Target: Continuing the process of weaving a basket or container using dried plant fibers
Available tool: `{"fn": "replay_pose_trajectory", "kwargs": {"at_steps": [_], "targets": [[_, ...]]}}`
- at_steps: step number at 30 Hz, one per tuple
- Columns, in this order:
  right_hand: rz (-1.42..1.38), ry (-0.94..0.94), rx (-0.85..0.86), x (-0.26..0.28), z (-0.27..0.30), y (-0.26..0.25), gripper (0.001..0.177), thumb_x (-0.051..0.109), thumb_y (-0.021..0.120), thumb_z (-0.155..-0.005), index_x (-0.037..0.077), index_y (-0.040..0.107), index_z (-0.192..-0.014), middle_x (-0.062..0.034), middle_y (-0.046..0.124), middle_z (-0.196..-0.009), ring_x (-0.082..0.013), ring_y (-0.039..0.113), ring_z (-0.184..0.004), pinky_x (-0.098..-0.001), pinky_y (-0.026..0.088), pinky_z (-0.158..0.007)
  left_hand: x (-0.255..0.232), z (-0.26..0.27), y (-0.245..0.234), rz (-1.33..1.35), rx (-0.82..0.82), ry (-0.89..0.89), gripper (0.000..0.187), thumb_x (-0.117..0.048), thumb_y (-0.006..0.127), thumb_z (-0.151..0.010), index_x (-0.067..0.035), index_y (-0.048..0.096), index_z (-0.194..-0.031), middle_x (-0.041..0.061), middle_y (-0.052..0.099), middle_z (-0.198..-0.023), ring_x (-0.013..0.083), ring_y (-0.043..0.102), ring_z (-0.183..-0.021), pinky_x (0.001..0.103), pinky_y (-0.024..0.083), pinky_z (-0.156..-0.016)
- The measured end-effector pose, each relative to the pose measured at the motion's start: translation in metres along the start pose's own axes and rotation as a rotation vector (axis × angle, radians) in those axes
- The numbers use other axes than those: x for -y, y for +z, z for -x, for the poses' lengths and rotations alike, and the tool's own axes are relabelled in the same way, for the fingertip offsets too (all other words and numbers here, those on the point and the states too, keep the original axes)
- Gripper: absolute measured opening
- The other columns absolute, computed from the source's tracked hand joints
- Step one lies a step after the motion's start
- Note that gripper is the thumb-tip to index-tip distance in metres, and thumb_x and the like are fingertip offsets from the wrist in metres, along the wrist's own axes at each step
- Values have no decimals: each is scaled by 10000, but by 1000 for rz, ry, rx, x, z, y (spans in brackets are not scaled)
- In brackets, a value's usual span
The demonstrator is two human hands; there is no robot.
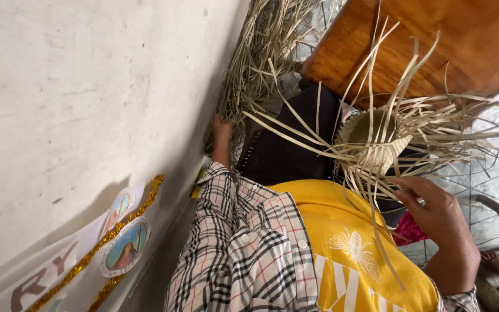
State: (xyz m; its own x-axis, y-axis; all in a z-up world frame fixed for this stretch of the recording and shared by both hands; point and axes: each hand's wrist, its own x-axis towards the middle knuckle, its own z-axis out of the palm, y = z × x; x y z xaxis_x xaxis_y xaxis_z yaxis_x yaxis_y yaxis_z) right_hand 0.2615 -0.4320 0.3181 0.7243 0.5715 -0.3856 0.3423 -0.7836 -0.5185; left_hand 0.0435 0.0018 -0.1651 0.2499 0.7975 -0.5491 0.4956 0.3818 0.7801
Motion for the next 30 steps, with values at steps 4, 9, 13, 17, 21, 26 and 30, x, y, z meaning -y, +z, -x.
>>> {"fn": "replay_pose_trajectory", "kwargs": {"at_steps": [4, 9, 13, 17, 21, 26, 30], "targets": [[5, 39, 50, 14, -5, 1, 381, 95, 763, -902, 117, 761, -1283, -11, 781, -1194, -188, 688, -784, -324, 549, -692, -53, 14, 7, 231, 129, -195, 966, -346, 757, -904, -32, 239, -1655, 217, 580, -1498, 359, 588, -1373, 493, 448, -1138], [43, 17, 81, 15, -13, 5, 372, 102, 751, -913, 118, 756, -1285, -7, 782, -1234, -198, 709, -787, -333, 567, -672, -148, 62, -3, 181, 301, -160, 649, -187, 677, -942, -86, 484, -1553, 221, 589, -1506, 350, 613, -1365, 541, 454, -1175], [39, -13, 78, 19, -15, 3, 364, 98, 748, -914, 97, 752, -1278, -16, 782, -1226, -196, 727, -826, -327, 581, -724, -122, 37, 6, -115, 368, 88, 561, -59, 762, -865, -157, 648, -1405, 146, 644, -1421, 311, 647, -1297, 426, 544, -1085], [36, 3, 67, 28, -14, 1, 340, 101, 741, -923, 99, 760, -1262, -6, 784, -1191, -183, 691, -765, -319, 556, -699, -73, 2, 11, -336, -53, 330, 493, -12, 676, -897, -158, 623, -1365, 98, 660, -1388, 319, 630, -1271, 451, 506, -1076], [-44, -88, -25, 19, -3, 0, 305, -18, 733, -917, 47, 774, -1213, -51, 766, -1123, -167, 631, -732, -298, 485, -631, 13, -14, -7, -506, -82, 385, 406, -29, 662, -862, -136, 651, -1254, 189, 661, -1234, 399, 650, -1101, 494, 537, -953], [-70, -204, -174, 8, 1, -9, 258, -146, 751, -959, -76, 759, -1208, -189, 767, -1150, -174, 612, -703, -252, 444, -523, -40, 136, -99, -1152, 423, 331, 167, 30, 588, -839, 55, 731, -922, 280, 704, -969, 448, 684, -860, 534, 556, -796], [-86, -233, -118, 12, -5, -13, 253, -169, 720, -1008, -96, 745, -1249, -171, 742, -1148, -188, 607, -780, -286, 458, -620, 21, 232, -176, -1193, 305, 468, 303, -174, 484, -920, -35, 753, -913, 215, 735, -960, 418, 684, -837, 543, 532, -742]]}}
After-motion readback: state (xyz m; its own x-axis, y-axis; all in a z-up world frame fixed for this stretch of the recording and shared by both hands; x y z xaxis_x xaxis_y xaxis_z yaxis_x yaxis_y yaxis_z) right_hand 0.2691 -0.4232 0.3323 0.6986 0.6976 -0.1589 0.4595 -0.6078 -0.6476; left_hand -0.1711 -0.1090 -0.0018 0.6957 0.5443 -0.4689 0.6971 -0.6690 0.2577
